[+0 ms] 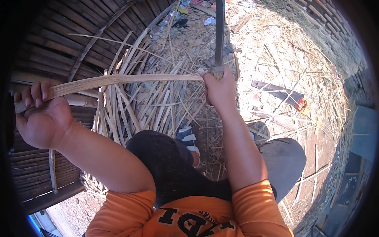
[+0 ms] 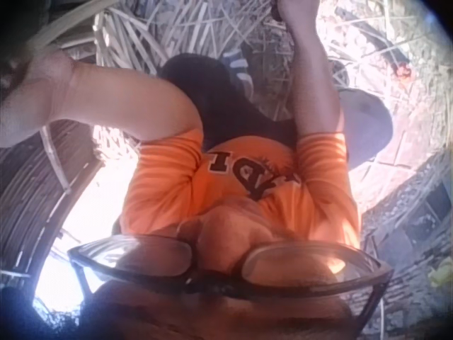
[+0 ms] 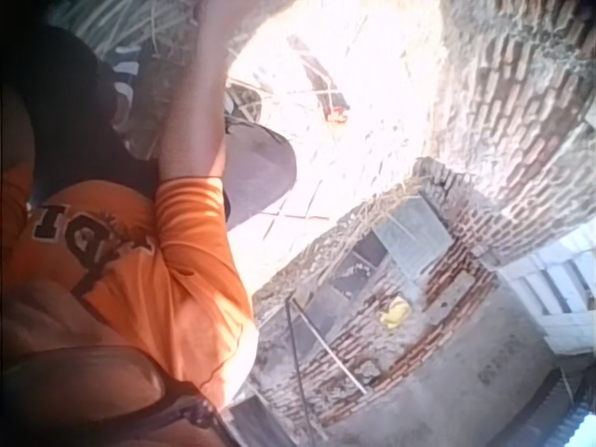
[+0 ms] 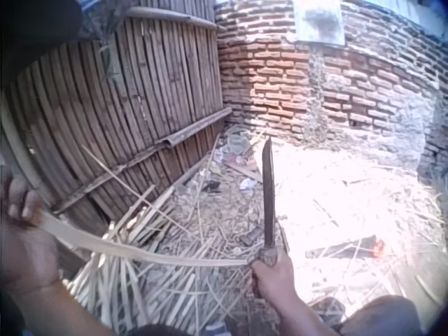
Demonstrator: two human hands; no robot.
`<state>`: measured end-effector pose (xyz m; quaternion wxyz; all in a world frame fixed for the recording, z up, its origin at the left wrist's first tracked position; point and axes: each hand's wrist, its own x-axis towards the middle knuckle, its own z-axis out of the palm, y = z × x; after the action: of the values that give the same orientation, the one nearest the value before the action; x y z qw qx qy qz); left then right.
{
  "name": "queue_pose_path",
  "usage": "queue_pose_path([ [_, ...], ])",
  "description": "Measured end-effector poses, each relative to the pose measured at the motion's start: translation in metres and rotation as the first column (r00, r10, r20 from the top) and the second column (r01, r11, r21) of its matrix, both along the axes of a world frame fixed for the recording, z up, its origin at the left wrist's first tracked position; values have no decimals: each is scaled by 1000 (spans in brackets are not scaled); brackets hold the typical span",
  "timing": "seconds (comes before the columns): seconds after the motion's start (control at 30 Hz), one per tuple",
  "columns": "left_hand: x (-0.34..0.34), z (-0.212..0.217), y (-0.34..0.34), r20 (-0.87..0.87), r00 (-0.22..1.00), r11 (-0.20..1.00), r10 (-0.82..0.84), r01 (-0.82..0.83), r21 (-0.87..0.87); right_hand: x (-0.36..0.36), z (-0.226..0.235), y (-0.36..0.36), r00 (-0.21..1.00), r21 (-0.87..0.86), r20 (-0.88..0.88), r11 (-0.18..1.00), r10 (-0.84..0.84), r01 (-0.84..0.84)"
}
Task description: The person thins a bamboo strip using a machete, drawing the tool along the length of the wood while holding it.
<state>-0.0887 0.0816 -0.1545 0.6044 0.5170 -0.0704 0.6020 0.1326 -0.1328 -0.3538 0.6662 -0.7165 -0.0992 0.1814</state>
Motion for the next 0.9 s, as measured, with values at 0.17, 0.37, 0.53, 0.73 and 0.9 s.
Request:
queue_pose_path([
  [0.17,35,-16,-8,-22,1000,1000,-13,13,-11,9,0,-8,1000,46,-1,999,23,-23],
  [0.37,42,-14,-13,53,991,990,-125,128,-59,-10,24,-5,954,-80,19,952,298,-296],
  [0.53,42,-15,-10,24,995,993,-102,103,-65,-35,37,1,860,-164,202,882,469,-442],
  [0.73,43,-16,-7,-32,981,980,-192,190,-50,-73,45,4,790,-251,197,809,580,-531],
  [0.9,45,-17,-9,-37,988,986,-150,147,-78,-77,-32,-34,902,-414,27,826,430,-382],
])
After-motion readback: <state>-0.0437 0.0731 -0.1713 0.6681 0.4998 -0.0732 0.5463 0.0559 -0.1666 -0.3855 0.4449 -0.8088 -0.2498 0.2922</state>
